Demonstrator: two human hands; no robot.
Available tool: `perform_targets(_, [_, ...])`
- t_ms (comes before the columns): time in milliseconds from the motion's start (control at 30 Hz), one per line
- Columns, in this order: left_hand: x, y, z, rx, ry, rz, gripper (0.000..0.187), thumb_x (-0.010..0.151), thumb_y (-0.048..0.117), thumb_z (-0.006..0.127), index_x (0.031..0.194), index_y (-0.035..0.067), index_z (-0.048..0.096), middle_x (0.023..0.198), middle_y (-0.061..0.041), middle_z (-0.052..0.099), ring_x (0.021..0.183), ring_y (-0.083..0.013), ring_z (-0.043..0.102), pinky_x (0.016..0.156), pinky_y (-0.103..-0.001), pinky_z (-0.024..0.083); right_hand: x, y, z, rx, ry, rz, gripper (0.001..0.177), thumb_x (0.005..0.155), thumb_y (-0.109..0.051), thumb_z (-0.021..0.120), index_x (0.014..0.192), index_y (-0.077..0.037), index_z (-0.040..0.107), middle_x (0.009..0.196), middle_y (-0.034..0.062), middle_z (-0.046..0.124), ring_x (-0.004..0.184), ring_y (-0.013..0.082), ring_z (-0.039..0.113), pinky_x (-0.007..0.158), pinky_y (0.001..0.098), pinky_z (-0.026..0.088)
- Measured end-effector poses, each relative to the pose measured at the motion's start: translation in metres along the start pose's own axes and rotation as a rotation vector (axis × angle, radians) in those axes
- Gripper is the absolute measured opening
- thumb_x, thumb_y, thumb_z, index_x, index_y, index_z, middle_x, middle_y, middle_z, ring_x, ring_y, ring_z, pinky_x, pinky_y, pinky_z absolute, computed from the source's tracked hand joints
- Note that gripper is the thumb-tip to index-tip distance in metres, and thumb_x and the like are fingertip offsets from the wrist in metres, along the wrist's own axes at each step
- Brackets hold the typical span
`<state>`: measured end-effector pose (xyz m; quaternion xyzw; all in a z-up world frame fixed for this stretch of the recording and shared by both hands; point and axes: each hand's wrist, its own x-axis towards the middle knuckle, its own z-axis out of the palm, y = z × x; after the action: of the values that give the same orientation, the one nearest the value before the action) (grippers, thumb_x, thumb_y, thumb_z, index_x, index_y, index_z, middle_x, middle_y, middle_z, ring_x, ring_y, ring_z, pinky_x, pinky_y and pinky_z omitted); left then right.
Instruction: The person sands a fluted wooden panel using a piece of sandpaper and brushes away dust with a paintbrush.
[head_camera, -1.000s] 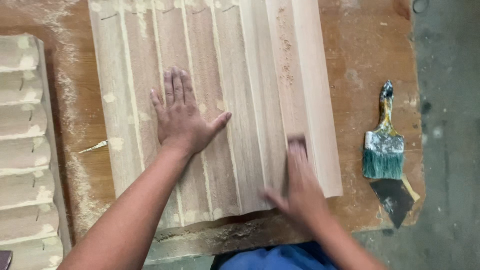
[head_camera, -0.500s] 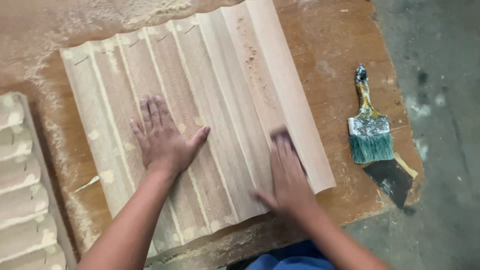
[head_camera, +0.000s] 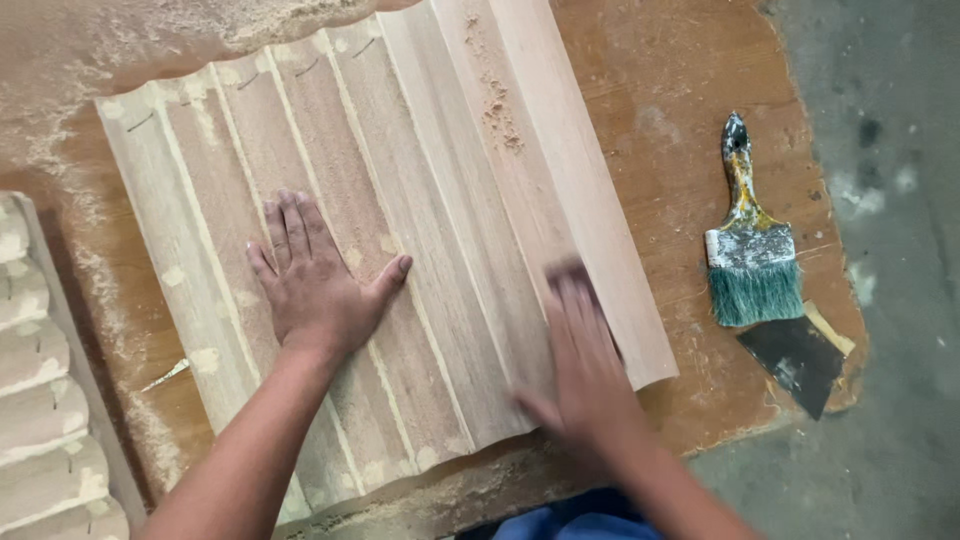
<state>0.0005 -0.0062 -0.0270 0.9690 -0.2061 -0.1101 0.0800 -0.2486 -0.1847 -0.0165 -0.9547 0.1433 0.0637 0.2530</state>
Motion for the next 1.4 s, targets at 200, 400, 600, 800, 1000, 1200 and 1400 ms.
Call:
perform_targets(200, [0.008, 0.001, -0.009, 0.019, -0.015, -0.020, 0.128, 0.080, 0.091, 0.038, 0.161, -0.002, 0.004, 0.171, -0.018, 0.002, 0.157, -0.0313, -0.004, 0.121, -0.060, 0.000, 0.026, -0.018, -0.016, 0.023, -0.146, 0.088, 0.106, 0.097, -0.073, 0.035, 0.160, 0.005, 0.001, 0.170, 0.0238, -0.009, 0.157, 0.0331, -0.005, 0.124, 0.0467, 0.003])
perform_targets(400, [0.009, 0.009, -0.015, -0.003, -0.067, -0.056, 0.125, 0.082, 0.088, 0.038, 0.161, 0.000, -0.002, 0.171, -0.015, -0.006, 0.157, -0.0284, -0.009, 0.122, -0.061, -0.001, 0.187, -0.044, -0.079, -0.102, -0.232, 0.140, 0.093, 0.091, -0.064, 0.067, 0.150, 0.000, 0.035, 0.152, 0.0183, 0.044, 0.141, 0.0321, 0.040, 0.122, 0.0467, 0.030])
perform_targets(600, [0.008, -0.001, -0.002, -0.045, 0.011, -0.027, 0.128, 0.079, 0.090, 0.042, 0.161, -0.001, 0.005, 0.171, -0.017, 0.000, 0.157, -0.0292, -0.006, 0.121, -0.060, -0.004, 0.098, 0.022, -0.046, -0.387, -0.203, -0.104, 0.110, 0.093, -0.081, 0.038, 0.163, -0.005, 0.004, 0.171, 0.0128, -0.001, 0.156, 0.0248, 0.000, 0.117, 0.0641, -0.003])
perform_targets(800, [0.013, -0.008, 0.019, -0.061, 0.121, -0.017, 0.131, 0.075, 0.088, 0.056, 0.162, 0.000, 0.011, 0.171, -0.018, 0.008, 0.158, -0.0284, -0.001, 0.121, -0.063, -0.001, -0.011, 0.054, -0.029, -0.465, -0.146, -0.225, 0.126, 0.081, -0.085, 0.058, 0.166, -0.008, 0.006, 0.169, 0.0127, 0.014, 0.154, 0.0228, 0.015, 0.123, 0.0510, -0.003])
perform_targets(1000, [0.013, -0.006, 0.012, -0.010, 0.084, -0.009, 0.132, 0.079, 0.095, 0.046, 0.162, 0.001, 0.005, 0.171, -0.016, 0.001, 0.157, -0.0289, -0.006, 0.121, -0.061, -0.003, 0.164, -0.018, -0.076, -0.415, -0.378, 0.021, 0.120, 0.080, -0.088, 0.032, 0.161, -0.013, -0.013, 0.170, 0.0004, -0.021, 0.156, 0.0196, -0.010, 0.121, 0.0587, -0.011])
perform_targets(1200, [0.013, -0.006, 0.012, 0.011, 0.091, -0.014, 0.132, 0.078, 0.095, 0.045, 0.161, 0.001, 0.005, 0.171, -0.016, 0.003, 0.157, -0.0299, -0.003, 0.121, -0.062, -0.002, 0.203, -0.026, -0.087, -0.397, -0.362, 0.063, 0.127, 0.076, -0.085, 0.047, 0.163, -0.013, -0.012, 0.169, -0.0002, -0.026, 0.154, 0.0343, -0.022, 0.120, 0.0634, -0.012])
perform_targets(1400, [0.011, -0.008, 0.015, 0.045, 0.083, -0.008, 0.133, 0.077, 0.098, 0.042, 0.161, 0.001, 0.006, 0.170, -0.016, 0.003, 0.157, -0.0305, -0.004, 0.120, -0.063, 0.000, 0.067, 0.000, -0.058, -0.370, -0.485, 0.094, 0.130, 0.075, -0.091, 0.051, 0.161, -0.020, -0.017, 0.169, -0.0002, -0.027, 0.150, 0.0237, -0.036, 0.119, 0.0545, -0.022])
